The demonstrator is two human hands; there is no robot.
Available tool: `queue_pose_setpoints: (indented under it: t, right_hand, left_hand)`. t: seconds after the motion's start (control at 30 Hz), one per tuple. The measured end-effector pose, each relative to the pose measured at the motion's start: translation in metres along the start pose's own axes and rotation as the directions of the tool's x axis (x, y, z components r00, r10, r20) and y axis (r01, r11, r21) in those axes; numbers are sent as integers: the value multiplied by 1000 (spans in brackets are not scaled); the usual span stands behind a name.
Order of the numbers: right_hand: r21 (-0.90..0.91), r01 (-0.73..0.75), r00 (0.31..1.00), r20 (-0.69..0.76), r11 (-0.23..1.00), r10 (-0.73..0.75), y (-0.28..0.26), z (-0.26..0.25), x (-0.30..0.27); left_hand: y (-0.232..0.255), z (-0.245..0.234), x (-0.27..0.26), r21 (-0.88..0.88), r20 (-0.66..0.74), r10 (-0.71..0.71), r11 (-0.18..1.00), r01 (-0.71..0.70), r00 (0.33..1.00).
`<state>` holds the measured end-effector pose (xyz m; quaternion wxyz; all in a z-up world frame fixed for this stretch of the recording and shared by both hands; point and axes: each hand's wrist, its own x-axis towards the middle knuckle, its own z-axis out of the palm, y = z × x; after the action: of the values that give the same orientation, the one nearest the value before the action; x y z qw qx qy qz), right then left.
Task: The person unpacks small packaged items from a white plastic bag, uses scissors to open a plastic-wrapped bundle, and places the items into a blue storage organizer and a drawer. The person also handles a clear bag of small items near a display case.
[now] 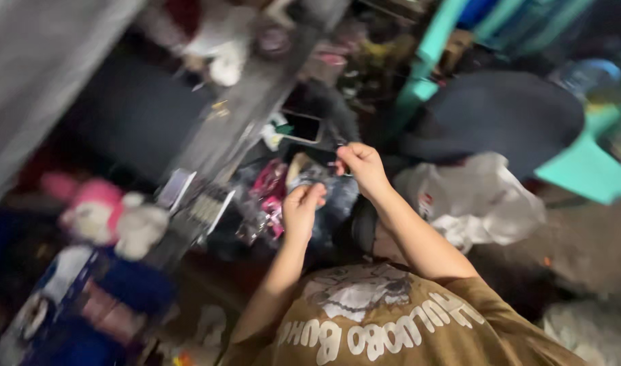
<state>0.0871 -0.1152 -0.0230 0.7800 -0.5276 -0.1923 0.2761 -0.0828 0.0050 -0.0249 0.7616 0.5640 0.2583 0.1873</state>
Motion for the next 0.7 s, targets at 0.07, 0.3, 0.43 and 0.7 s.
queue_pose_setpoints:
  t: [0.07, 0.3, 0.43, 0.7]
  right_hand:
    - [-72, 135, 990, -25, 988, -137, -21, -39, -29]
    - [-401, -174, 805, -584, 899, -104, -86, -216, -157]
    - [-402, -381, 639, -765, 832, -77, -53, -334, -212]
    - [-815, -444, 891, -446, 372, 86, -53, -351, -250]
  left_hand:
    - [4, 35, 4, 44, 131, 96, 994, -102, 987]
    - [-8, 180, -10, 412, 488, -24, 888, -206, 873]
    - [-78, 250, -23, 453, 620, 9, 813, -367, 784]
    - [-179, 364, -39, 783, 576, -113, 358, -508, 809]
